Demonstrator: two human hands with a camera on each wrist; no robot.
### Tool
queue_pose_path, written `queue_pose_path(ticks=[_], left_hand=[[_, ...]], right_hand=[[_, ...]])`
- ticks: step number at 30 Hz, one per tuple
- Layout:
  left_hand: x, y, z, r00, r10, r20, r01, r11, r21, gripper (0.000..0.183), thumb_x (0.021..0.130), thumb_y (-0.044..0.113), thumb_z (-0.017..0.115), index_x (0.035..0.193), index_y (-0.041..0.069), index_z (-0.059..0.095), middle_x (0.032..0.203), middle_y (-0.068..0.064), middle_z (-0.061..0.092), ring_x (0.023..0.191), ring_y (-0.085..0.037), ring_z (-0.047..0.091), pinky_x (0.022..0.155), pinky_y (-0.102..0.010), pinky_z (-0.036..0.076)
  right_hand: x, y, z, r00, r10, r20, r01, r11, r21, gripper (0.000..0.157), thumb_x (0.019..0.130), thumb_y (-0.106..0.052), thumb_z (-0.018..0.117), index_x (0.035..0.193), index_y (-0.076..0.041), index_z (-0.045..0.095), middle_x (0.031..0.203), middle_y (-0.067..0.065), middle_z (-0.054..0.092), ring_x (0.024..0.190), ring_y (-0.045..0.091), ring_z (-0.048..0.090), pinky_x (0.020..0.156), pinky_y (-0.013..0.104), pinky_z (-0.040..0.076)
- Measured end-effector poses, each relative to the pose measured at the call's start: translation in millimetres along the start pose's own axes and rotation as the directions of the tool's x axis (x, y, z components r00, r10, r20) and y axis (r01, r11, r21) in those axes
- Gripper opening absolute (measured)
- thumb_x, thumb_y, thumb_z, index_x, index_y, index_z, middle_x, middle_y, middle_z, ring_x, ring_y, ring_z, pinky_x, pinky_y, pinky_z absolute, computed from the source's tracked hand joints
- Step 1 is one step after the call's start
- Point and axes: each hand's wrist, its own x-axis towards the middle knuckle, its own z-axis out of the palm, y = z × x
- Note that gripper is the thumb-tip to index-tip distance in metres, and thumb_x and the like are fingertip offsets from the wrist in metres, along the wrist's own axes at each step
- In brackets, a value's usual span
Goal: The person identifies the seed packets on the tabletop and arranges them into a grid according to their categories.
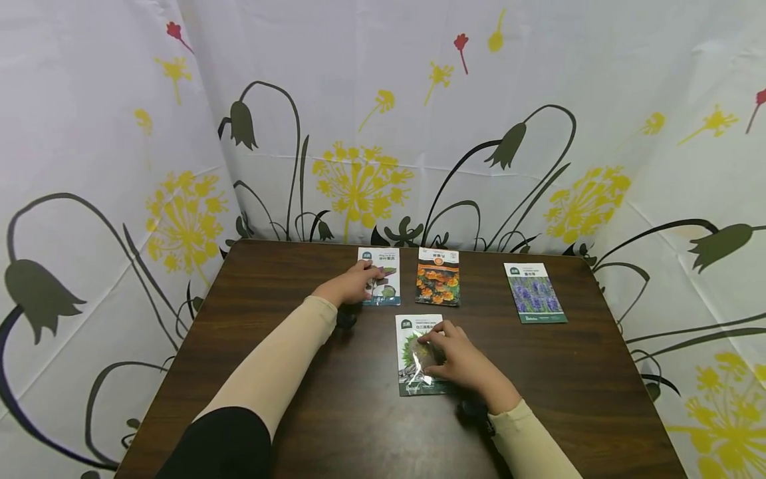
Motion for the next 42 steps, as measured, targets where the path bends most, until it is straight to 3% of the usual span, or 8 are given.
queue_pose_path(ticks=[9, 17, 28, 34, 42], left_hand=[[0.7, -0.8, 0.0, 1.000, 0.011, 0.003, -0.012, 1.000, 0.015, 0.057, 0.102, 0.008, 0.074, 0.156, 0.014, 0.057, 0.178, -0.028, 0.019, 0.162, -0.047, 0.031, 0.128, -0.057, 0.038], [1.3, 0.4, -3.0, 1.000, 0.008, 0.013, -0.008, 1.000, 0.028, 0.061, 0.101, 0.010, 0.076, 0.158, 0.015, 0.056, 0.179, -0.027, 0.019, 0.164, -0.047, 0.027, 0.129, -0.059, 0.036], [-0.7, 0.5, -2.6, 1.000, 0.007, 0.018, -0.007, 1.000, 0.022, 0.061, 0.103, 0.011, 0.075, 0.160, 0.015, 0.054, 0.180, -0.025, 0.017, 0.166, -0.047, 0.024, 0.129, -0.059, 0.036], [-2.3, 2.5, -2.7, 1.000, 0.004, 0.020, -0.004, 1.000, 0.024, 0.061, 0.103, 0.010, 0.074, 0.160, 0.015, 0.054, 0.180, -0.026, 0.016, 0.166, -0.048, 0.023, 0.130, -0.058, 0.035], [-1.9, 1.7, -2.2, 1.000, 0.012, 0.015, -0.012, 1.000, 0.018, 0.060, 0.103, 0.010, 0.075, 0.159, 0.015, 0.055, 0.180, -0.026, 0.017, 0.165, -0.048, 0.024, 0.130, -0.059, 0.034]], right_hand=[[31.6, -28.1, 15.1, 0.998, -0.061, 0.031, 0.061, 0.998, -0.011, 0.058, 0.083, -0.034, 0.098, 0.134, -0.022, 0.073, 0.127, 0.007, 0.056, 0.110, 0.024, 0.054, 0.095, 0.045, 0.054], [45.2, -47.0, 25.6, 0.991, -0.114, 0.071, 0.115, 0.993, -0.012, 0.061, 0.084, -0.037, 0.097, 0.138, -0.022, 0.072, 0.128, 0.004, 0.056, 0.115, 0.021, 0.056, 0.099, 0.042, 0.053], [48.0, -55.3, 27.3, 0.983, -0.142, 0.120, 0.145, 0.989, -0.016, 0.066, 0.086, -0.031, 0.095, 0.146, -0.022, 0.070, 0.133, 0.004, 0.055, 0.116, 0.022, 0.053, 0.101, 0.041, 0.051], [45.5, -53.6, 28.7, 0.982, -0.150, 0.111, 0.154, 0.988, -0.031, 0.066, 0.088, -0.034, 0.094, 0.148, -0.024, 0.068, 0.133, 0.003, 0.055, 0.111, 0.018, 0.045, 0.097, 0.038, 0.050], [42.7, -57.4, 29.5, 0.982, -0.168, 0.088, 0.172, 0.984, -0.046, 0.065, 0.089, -0.036, 0.092, 0.148, -0.022, 0.068, 0.132, 0.005, 0.056, 0.114, 0.021, 0.049, 0.099, 0.042, 0.052]])
